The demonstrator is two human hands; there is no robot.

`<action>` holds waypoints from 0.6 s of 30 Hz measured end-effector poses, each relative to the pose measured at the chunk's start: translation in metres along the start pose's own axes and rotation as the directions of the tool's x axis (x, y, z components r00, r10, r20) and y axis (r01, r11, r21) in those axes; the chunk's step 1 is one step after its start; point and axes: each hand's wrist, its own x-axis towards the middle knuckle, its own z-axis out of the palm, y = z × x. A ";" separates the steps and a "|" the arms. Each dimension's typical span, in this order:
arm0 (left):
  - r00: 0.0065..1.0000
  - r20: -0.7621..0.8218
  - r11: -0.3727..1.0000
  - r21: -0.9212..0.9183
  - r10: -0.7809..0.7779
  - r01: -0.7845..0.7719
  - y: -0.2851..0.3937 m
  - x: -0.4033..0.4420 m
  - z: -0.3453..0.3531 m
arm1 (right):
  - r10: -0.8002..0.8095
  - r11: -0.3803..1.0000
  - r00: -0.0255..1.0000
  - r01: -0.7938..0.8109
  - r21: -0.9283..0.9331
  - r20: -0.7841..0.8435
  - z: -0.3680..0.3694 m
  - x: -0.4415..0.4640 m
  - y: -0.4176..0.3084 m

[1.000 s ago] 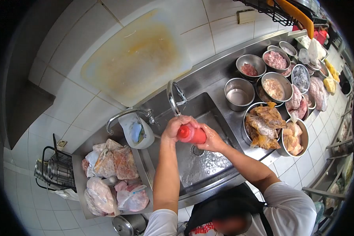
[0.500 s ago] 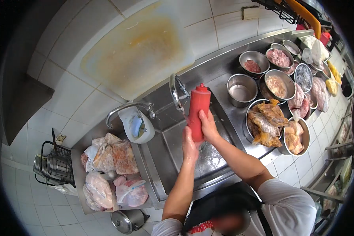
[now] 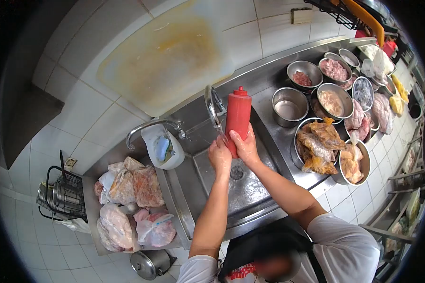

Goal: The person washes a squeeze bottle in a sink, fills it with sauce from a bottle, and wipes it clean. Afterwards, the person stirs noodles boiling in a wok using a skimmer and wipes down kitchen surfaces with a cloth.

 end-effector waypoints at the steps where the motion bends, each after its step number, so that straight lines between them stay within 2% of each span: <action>1: 0.999 0.007 0.988 0.143 0.053 -0.054 0.005 -0.005 -0.004 | 0.045 0.998 0.999 -0.045 -0.034 0.009 -0.003 0.001 0.001; 2: 0.994 0.022 0.953 0.284 0.106 -0.107 0.012 -0.011 -0.006 | 0.091 0.994 0.996 -0.089 -0.067 0.015 -0.007 0.002 0.001; 5: 0.882 -0.187 0.893 0.229 0.432 -0.388 0.008 -0.017 0.015 | 0.155 0.966 0.988 -0.152 -0.207 0.000 -0.007 -0.002 0.000; 6: 0.925 -0.111 0.928 0.131 0.363 -0.349 0.008 -0.012 0.016 | 0.169 0.951 0.986 -0.166 -0.261 -0.010 -0.007 -0.009 0.000; 9: 0.969 -0.186 0.975 -0.119 0.163 -0.187 0.013 -0.015 0.016 | 0.308 0.846 0.945 -0.218 -0.487 0.112 -0.010 -0.026 -0.010; 10: 0.985 -0.164 0.947 -0.304 0.060 -0.108 0.002 -0.006 0.013 | 0.269 0.840 0.959 -0.188 -0.509 0.090 -0.008 -0.030 -0.014; 13: 0.989 0.010 0.745 -0.659 0.148 -0.104 0.007 -0.015 -0.010 | 0.371 0.900 0.919 -0.320 -0.295 0.137 -0.012 -0.027 0.032; 14: 0.989 0.059 0.717 -0.695 0.134 -0.056 0.000 -0.014 -0.016 | 0.503 0.840 0.854 -0.519 0.158 0.134 -0.001 -0.029 0.035; 16: 0.989 0.102 0.608 -0.794 0.110 0.014 -0.014 -0.017 -0.027 | 0.638 0.493 0.628 -0.778 0.389 0.446 -0.008 -0.023 0.038; 17: 0.987 0.126 0.548 -0.835 0.103 0.050 -0.018 -0.019 -0.030 | 0.623 0.266 0.499 -0.859 0.437 0.602 -0.010 -0.018 0.037; 18: 0.989 0.031 0.572 -0.818 0.147 -0.059 -0.021 -0.020 -0.028 | 0.642 0.190 0.442 -0.883 0.428 0.627 -0.010 -0.016 0.041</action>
